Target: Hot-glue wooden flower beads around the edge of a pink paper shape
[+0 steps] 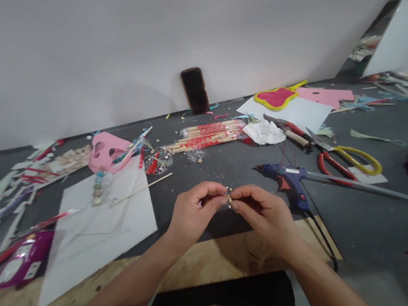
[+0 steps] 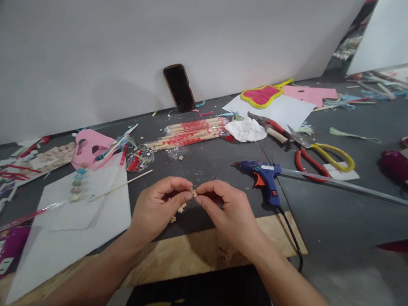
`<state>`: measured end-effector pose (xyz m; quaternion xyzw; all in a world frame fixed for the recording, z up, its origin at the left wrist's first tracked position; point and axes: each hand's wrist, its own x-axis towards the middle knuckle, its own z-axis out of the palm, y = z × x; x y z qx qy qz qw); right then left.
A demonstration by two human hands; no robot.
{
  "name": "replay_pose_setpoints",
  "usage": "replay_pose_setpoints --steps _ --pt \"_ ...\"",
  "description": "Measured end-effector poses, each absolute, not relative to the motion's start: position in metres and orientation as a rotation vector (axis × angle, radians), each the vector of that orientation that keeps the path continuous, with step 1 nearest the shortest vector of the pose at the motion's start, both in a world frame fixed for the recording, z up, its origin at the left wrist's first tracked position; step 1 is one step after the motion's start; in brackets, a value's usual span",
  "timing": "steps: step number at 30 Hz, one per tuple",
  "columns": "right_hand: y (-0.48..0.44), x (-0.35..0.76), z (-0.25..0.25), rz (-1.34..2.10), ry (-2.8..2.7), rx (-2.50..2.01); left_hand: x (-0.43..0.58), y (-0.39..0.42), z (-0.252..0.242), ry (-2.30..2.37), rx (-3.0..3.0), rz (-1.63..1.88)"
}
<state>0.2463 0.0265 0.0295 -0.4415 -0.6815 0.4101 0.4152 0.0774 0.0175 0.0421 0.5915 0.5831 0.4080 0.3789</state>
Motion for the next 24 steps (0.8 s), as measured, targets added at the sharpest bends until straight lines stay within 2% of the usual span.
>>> replay_pose_setpoints --steps 11,24 --pt "0.0232 0.2474 0.0287 1.284 -1.553 -0.983 0.0762 0.0124 0.0418 1.366 1.397 1.021" --pt "0.0187 0.2509 0.0304 0.966 -1.702 -0.911 0.0731 0.0097 0.0456 1.208 1.328 0.815"
